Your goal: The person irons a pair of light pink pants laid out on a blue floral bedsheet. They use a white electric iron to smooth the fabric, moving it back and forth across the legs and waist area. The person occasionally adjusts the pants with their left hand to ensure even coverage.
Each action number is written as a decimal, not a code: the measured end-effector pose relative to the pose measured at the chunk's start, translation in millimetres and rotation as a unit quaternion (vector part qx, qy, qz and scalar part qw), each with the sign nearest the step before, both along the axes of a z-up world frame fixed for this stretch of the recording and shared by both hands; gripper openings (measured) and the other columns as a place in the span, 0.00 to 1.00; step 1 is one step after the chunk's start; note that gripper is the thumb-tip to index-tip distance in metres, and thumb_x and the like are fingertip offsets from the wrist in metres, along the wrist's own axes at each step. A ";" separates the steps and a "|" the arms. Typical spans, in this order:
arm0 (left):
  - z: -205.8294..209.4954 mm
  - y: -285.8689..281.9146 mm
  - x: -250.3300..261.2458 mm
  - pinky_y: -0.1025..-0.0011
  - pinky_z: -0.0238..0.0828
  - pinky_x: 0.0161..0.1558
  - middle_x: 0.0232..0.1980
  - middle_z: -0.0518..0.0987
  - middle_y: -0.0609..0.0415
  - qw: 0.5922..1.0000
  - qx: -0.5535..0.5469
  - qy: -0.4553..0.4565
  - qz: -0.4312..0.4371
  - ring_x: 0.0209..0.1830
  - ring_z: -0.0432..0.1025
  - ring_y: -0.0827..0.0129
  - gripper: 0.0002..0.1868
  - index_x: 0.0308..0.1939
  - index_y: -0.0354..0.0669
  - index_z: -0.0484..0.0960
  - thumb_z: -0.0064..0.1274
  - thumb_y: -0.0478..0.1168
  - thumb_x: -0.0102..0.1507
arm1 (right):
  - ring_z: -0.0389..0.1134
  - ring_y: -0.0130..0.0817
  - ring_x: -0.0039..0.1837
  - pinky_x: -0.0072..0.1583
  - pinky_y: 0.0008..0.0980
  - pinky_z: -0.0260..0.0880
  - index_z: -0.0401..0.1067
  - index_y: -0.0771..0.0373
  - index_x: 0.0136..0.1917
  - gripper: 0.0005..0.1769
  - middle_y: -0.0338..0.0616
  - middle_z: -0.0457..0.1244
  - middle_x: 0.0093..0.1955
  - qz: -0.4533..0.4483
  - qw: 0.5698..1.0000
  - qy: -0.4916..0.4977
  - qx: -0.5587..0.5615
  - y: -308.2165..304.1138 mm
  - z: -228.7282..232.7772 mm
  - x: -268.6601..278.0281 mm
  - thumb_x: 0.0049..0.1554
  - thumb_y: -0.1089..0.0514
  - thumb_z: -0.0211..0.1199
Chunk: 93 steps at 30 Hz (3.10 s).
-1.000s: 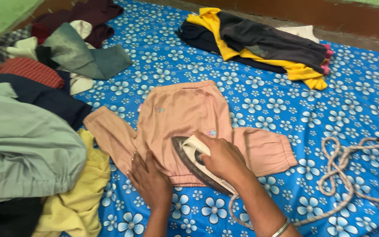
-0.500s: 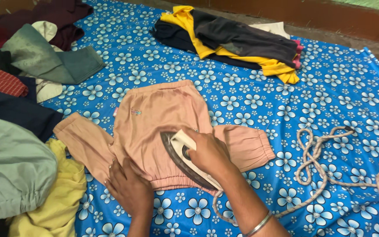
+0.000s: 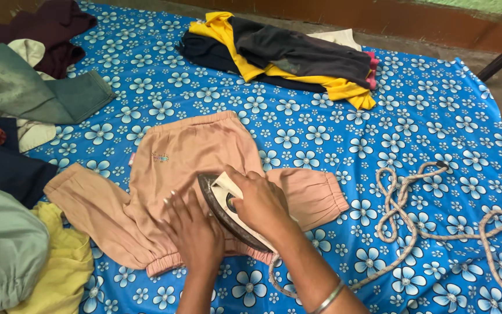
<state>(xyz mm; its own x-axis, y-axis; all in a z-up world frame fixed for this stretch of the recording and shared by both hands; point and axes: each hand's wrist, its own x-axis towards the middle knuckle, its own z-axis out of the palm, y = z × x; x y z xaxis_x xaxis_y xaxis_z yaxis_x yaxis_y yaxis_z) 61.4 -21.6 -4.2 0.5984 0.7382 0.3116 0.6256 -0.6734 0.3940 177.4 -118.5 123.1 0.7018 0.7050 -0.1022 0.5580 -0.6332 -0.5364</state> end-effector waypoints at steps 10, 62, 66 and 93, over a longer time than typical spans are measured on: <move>-6.3 -11.9 0.4 0.41 0.35 0.75 0.79 0.58 0.39 0.997 0.040 0.067 0.012 0.82 0.47 0.50 0.33 0.73 0.39 0.66 0.39 0.50 0.66 | 0.71 0.57 0.55 0.55 0.51 0.71 0.58 0.52 0.78 0.39 0.59 0.68 0.55 0.017 0.999 -0.040 0.012 7.2 -13.7 1.9 0.54 0.58 0.61; -13.5 -14.7 -7.8 0.35 0.36 0.72 0.78 0.56 0.43 0.993 0.008 0.117 0.010 0.80 0.47 0.53 0.35 0.74 0.45 0.60 0.37 0.56 0.65 | 0.72 0.55 0.54 0.55 0.53 0.71 0.44 0.44 0.83 0.43 0.57 0.68 0.52 -0.039 0.987 -0.050 -0.150 2.3 0.6 -9.8 0.59 0.51 0.58; -17.7 -19.6 -10.3 0.36 0.36 0.73 0.79 0.56 0.43 0.994 0.019 0.108 0.013 0.80 0.48 0.53 0.34 0.74 0.45 0.60 0.38 0.55 0.66 | 0.72 0.55 0.53 0.54 0.52 0.72 0.44 0.49 0.83 0.42 0.57 0.69 0.52 -0.021 0.983 -0.082 -0.162 6.3 -6.3 -6.5 0.60 0.50 0.57; 27.9 0.8 -38.2 0.33 0.14 0.74 0.86 0.23 0.51 0.917 -0.261 0.289 -0.082 0.85 0.16 0.53 0.60 0.82 0.63 0.33 0.57 0.68 0.59 | 0.73 0.60 0.45 0.47 0.54 0.73 0.58 0.62 0.62 0.24 0.61 0.69 0.40 0.006 0.985 -0.139 -0.099 29.8 -13.3 3.8 0.59 0.51 0.61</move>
